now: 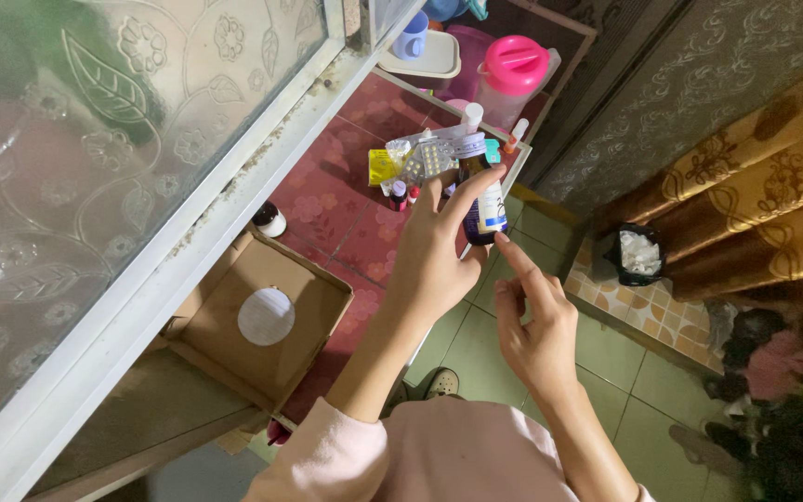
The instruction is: The person organizes various medicines and blister packs on a tiled countertop. They pick up items from a cardboard box and the counter, inspecting labels and arranging them into a neat pile. The person handles blister packs, small bottles, and boxes, moving them from a disorganized state to a consolidated group.
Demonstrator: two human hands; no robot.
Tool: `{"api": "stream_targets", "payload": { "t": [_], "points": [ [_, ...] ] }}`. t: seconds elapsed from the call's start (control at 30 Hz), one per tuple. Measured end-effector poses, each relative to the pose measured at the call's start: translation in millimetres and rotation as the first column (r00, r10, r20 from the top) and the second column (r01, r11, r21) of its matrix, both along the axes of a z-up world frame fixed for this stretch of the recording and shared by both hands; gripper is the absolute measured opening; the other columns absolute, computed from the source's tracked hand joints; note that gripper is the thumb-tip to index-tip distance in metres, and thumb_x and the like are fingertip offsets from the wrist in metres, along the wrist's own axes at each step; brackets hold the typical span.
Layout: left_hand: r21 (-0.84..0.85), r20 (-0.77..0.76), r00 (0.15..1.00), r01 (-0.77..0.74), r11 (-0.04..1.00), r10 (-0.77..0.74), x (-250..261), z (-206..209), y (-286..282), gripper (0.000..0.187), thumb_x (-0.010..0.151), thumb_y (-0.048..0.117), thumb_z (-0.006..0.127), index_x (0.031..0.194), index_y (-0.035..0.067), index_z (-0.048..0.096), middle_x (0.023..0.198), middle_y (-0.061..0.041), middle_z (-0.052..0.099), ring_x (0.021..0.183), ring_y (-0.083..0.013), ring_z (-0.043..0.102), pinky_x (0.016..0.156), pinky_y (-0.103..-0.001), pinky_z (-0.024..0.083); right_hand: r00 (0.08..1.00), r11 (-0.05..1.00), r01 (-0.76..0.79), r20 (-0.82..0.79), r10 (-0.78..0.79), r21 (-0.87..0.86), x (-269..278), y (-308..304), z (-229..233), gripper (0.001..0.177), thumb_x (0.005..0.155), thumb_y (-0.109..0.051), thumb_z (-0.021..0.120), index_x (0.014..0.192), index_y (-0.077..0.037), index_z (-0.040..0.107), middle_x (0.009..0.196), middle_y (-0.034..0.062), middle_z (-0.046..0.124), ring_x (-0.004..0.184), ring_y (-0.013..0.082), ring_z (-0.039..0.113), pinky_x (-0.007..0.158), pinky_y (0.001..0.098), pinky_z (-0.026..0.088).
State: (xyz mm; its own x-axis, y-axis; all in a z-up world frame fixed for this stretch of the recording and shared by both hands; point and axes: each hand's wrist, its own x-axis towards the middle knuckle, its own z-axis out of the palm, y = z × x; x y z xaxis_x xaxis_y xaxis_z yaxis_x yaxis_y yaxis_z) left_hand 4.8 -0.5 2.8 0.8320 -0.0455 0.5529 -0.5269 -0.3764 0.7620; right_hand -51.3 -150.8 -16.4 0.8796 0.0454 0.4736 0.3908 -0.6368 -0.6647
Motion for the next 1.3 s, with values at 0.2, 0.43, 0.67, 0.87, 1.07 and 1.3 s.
{"api": "stream_targets", "payload": {
  "t": [0.2,0.43,0.67,0.87,1.07,1.3],
  "points": [
    [0.01,-0.009,1.0,0.004,1.0,-0.004,-2.5,-3.4,-0.4,0.084,0.073,-0.01,0.074,0.147,0.024,0.054,0.13,-0.018,0.054,0.118,-0.0379,0.061,0.095,-0.043,0.053,0.997,0.995,0.042,-0.072,-0.036,0.087,1.7,2.2,2.4,0.046,0.094,0.002,0.066,0.139,-0.004,0.061,0.08,0.0086,0.06,0.072,0.0177,0.057,0.072,0.032,0.051],
    [0.164,0.089,0.994,-0.069,0.984,0.055,-3.9,-8.4,-10.2,0.092,0.07,-0.006,0.075,0.152,0.024,0.047,0.13,-0.017,0.052,0.127,-0.04,0.052,0.11,-0.052,0.044,0.999,0.998,-0.02,-0.033,0.022,0.06,18.2,6.6,17.7,0.05,0.095,-0.004,0.069,0.142,0.004,0.054,0.113,0.0182,0.067,0.095,0.0228,0.069,0.086,0.036,0.055],
    [0.199,0.061,0.997,-0.068,0.978,0.057,-13.9,-6.6,-9.5,0.094,0.078,-0.004,0.073,0.16,0.024,0.039,0.136,-0.013,0.053,0.118,-0.0308,0.058,0.116,-0.053,0.04,0.968,0.96,-0.021,-0.233,0.089,0.28,27.9,1.7,1.1,0.049,0.098,-0.012,0.069,0.141,0.004,0.053,0.112,0.0126,0.073,0.103,0.0145,0.07,0.093,0.0309,0.055],
    [0.226,0.139,0.987,-0.108,0.968,0.078,-17.6,-5.0,-9.6,0.088,0.08,-0.001,0.073,0.158,0.019,0.039,0.135,-0.008,0.055,0.121,-0.0288,0.059,0.119,-0.056,0.035,0.947,0.889,-0.095,-0.233,0.219,0.448,38.3,-8.9,-21.2,0.045,0.098,-0.012,0.069,0.136,0.004,0.053,0.116,0.0084,0.069,0.107,0.0126,0.066,0.095,0.0293,0.052],
    [0.194,0.159,0.987,-0.047,0.98,0.015,-19.7,-6.5,-8.5,0.086,0.081,-0.005,0.07,0.159,0.016,0.039,0.139,-0.012,0.054,0.131,-0.032,0.056,0.121,-0.051,0.038,0.937,0.875,-0.108,-0.245,0.248,0.472,45.2,-15.9,-30.1,0.04,0.098,-0.012,0.071,0.132,0.004,0.057,0.114,0.0067,0.069,0.103,0.0111,0.064,0.093,0.0287,0.052],
    [0.218,0.149,0.988,-0.066,0.974,0.033,-19.5,-10.2,-4.4,0.092,0.078,-0.007,0.071,0.159,0.014,0.035,0.139,-0.013,0.053,0.134,-0.0327,0.056,0.124,-0.052,0.037,0.92,0.904,-0.094,-0.312,0.239,0.416,55.1,-22.8,-21.8,0.04,0.091,-0.015,0.077,0.123,0.003,0.063,0.107,0.0061,0.073,0.099,0.0098,0.066,0.09,0.0274,0.053]
  ]
}}
